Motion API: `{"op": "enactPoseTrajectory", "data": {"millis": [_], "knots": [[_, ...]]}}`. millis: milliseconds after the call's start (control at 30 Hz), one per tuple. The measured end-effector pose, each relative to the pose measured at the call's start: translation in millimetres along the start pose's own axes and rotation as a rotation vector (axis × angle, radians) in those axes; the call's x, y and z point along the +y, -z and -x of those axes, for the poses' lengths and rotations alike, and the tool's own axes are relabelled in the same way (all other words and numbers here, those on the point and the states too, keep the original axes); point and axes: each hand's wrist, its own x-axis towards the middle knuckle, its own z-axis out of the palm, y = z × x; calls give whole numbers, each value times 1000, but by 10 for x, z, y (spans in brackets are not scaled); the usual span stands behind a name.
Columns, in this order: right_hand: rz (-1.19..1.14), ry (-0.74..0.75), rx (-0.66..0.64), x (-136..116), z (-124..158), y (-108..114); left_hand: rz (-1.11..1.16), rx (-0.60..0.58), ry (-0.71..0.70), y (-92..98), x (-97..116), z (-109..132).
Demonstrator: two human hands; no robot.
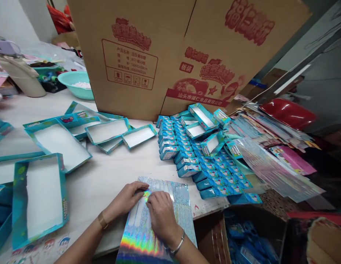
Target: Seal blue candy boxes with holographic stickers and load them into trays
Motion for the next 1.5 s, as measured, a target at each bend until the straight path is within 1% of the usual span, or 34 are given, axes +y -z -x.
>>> {"op": "enactPoseTrajectory", "data": {"millis": [133,300,433,500,567,600,633,700,767,833,867,900,933,1000,1067,1133,1200,1300,1367,1433,1500], "knots": [[-1,-24,-11,15,-44,29,6,7,2,-5,18,-18],[109,24,-37,47,-111,29,16,7,14,-16,30,-36],[140,53,-40,65,-131,-42,5,-8,18,-19,-14,-42],[148,66,-45,46,-123,-36,-12,-13,14,-33,-66,-32],[112,75,-48,12,-110,62,-50,-1,-4,-57,-131,-15],[65,69,-42,-3,-107,155,-75,8,-18,-68,-161,-10],[-8,51,-25,-12,-108,276,-100,15,-34,-76,-181,-9],[-219,-40,33,10,-131,574,-147,4,-62,-72,-171,-37],[-454,-174,93,103,-188,877,-181,-2,-70,-43,-61,-118],[-639,-300,115,261,-273,1104,-148,17,-44,-6,148,-256],[-709,-350,115,355,-323,1176,-83,20,-18,7,278,-342],[-770,-383,112,452,-376,1222,13,4,12,11,414,-435],[-823,-405,112,548,-431,1247,123,-38,42,6,547,-533],[-899,-419,124,729,-542,1259,312,-164,86,-35,775,-731],[-922,-423,154,892,-651,1257,388,-250,90,-109,921,-929],[-885,-434,198,1040,-755,1263,399,-258,73,-198,982,-1127],[-779,-459,253,1172,-856,1269,366,-221,54,-285,983,-1325],[-470,-496,318,1327,-1006,1250,174,-114,31,-380,940,-1596],[-223,-481,349,1398,-1097,1207,30,-24,25,-412,920,-1729],[-14,-446,374,1448,-1170,1146,-86,54,33,-425,919,-1811],[137,-439,370,1486,-1218,1083,-222,122,37,-435,933,-1848]]}}
